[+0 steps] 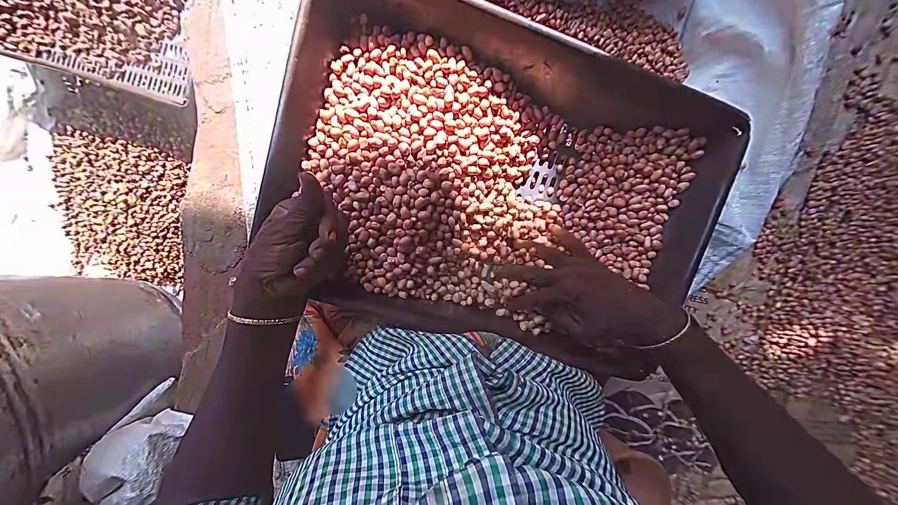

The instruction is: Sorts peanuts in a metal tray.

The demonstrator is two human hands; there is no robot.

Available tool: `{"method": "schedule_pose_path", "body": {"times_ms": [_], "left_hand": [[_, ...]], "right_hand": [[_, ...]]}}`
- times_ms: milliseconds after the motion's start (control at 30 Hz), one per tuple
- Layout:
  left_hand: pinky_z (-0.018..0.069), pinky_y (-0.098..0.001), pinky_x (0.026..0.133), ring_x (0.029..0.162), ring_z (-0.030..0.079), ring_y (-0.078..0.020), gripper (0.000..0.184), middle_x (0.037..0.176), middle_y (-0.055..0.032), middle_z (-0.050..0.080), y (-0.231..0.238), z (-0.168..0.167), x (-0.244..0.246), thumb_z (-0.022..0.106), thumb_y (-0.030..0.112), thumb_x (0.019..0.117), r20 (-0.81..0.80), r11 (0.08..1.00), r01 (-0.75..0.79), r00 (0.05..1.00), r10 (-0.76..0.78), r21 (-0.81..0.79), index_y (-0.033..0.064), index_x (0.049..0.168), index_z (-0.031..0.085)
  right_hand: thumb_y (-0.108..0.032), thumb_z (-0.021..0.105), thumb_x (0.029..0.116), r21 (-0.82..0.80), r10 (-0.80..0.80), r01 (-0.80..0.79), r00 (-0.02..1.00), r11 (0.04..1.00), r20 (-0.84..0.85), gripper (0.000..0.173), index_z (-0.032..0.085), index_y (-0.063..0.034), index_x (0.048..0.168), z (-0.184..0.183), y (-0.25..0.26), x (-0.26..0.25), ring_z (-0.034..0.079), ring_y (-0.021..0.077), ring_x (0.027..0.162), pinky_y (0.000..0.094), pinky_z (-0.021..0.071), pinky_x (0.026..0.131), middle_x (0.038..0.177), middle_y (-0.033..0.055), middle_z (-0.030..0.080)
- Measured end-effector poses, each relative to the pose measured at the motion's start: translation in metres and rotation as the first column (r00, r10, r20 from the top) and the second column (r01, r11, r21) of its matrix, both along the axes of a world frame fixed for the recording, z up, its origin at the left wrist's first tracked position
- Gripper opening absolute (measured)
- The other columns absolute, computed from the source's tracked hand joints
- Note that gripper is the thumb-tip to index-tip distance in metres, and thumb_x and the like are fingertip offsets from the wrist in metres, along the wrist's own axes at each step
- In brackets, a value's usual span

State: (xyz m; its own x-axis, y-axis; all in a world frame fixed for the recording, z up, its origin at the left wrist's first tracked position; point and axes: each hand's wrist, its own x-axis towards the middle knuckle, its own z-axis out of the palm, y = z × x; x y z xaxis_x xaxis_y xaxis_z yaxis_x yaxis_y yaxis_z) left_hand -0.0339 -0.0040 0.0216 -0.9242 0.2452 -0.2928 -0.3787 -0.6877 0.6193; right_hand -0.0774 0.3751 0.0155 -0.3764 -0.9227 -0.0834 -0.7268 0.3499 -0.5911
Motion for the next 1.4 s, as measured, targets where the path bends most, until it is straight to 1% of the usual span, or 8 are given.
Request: {"method": "schedule_pose_path", "body": {"times_ms": [167,333,533,667,867,1067,1200,1400], "left_hand": [[0.0383,-0.0093,0.038,0.039,0.046,0.0041,0.057,0.053,0.0102,0.052,-0.002,-0.003,-0.005,0.036,0.047,0.1088,-0.056,0.992,0.071,0.995,-0.077,-0.103,0.0177,0.067,0.060],[0.0381,-0.0110,0.037,0.039,0.045,0.0041,0.057,0.053,0.0109,0.053,-0.002,-0.002,-0.006,0.036,0.047,0.1087,-0.074,0.984,0.087,0.992,-0.099,-0.155,0.0195,0.066,0.061],[0.0374,-0.0100,0.038,0.040,0.045,0.0059,0.057,0.053,0.0135,0.053,-0.004,-0.002,-0.009,0.034,0.046,0.1092,-0.130,0.965,0.129,0.978,-0.162,-0.228,0.0220,0.065,0.061],[0.0389,-0.0100,0.039,0.041,0.046,0.0055,0.055,0.055,0.0127,0.055,-0.003,-0.004,-0.008,0.036,0.044,0.1096,-0.137,0.978,0.112,0.981,-0.137,-0.177,0.0205,0.067,0.062],[0.0373,-0.0100,0.038,0.038,0.044,0.0039,0.058,0.052,0.0108,0.052,-0.004,-0.007,-0.003,0.031,0.043,0.1110,-0.095,0.988,0.023,0.995,-0.038,-0.154,0.0186,0.067,0.060],[0.0392,-0.0088,0.040,0.041,0.047,0.0049,0.062,0.058,0.0093,0.058,-0.005,-0.007,-0.003,0.034,0.059,0.1043,-0.083,0.954,0.201,0.971,-0.224,-0.224,0.0157,0.077,0.070],[0.0390,-0.0075,0.041,0.043,0.048,0.0065,0.067,0.061,0.0083,0.061,-0.001,-0.004,-0.011,0.039,0.073,0.0942,0.057,0.812,0.503,0.858,-0.511,-0.295,0.0171,0.091,0.076],[0.0409,-0.0079,0.040,0.043,0.050,0.0059,0.047,0.059,0.0094,0.061,-0.004,-0.009,-0.007,0.048,0.041,0.1064,-0.054,0.936,0.302,0.947,-0.316,-0.181,0.0174,0.073,0.072]], "right_hand": [[0.006,0.050,0.0935,-0.155,-0.553,0.702,0.659,0.695,0.510,0.024,0.073,0.0017,0.090,0.019,-0.001,0.006,0.061,0.0043,0.121,0.0211,0.0463,0.107,0.115,0.0041,0.073],[0.008,0.044,0.0955,-0.049,-0.774,0.977,0.193,0.206,0.603,0.027,0.058,0.0031,0.118,0.005,0.006,-0.034,0.070,0.0040,0.093,0.0237,0.0596,0.086,0.113,0.0027,0.066],[-0.009,0.071,0.0888,-0.161,-0.556,0.568,0.823,0.807,0.120,0.012,0.078,0.0004,0.094,0.003,-0.028,0.041,0.065,0.0240,0.091,0.0317,0.0513,0.081,0.094,0.0168,0.069],[-0.009,0.069,0.0877,-0.005,-0.316,0.319,0.934,0.948,-0.165,0.011,0.072,-0.0030,0.079,-0.007,-0.049,0.050,0.068,0.0337,0.076,0.0439,0.0528,0.064,0.080,0.0164,0.066],[-0.005,0.072,0.0861,0.265,-0.295,0.372,0.911,0.889,-0.290,0.012,0.069,0.0051,0.081,0.010,-0.062,0.054,0.066,0.0341,0.064,0.0419,0.0477,0.050,0.077,0.0203,0.062],[-0.008,0.071,0.0853,-0.328,-0.728,0.749,0.652,0.576,0.212,0.012,0.075,0.0019,0.091,0.043,-0.102,0.037,0.048,0.0030,0.066,0.0128,0.0400,0.058,0.080,0.0064,0.058],[-0.006,0.070,0.0917,-0.466,-0.621,0.580,0.779,0.668,0.079,0.017,0.077,0.0052,0.103,0.043,-0.131,0.033,0.075,0.0253,0.094,0.0338,0.0597,0.082,0.099,0.0180,0.076],[-0.001,0.059,0.0979,-0.126,-0.854,0.847,0.495,0.516,-0.160,0.020,0.074,0.0109,0.105,0.023,0.021,0.006,0.067,0.0394,0.119,0.0444,0.0499,0.104,0.127,0.0275,0.068]]}}
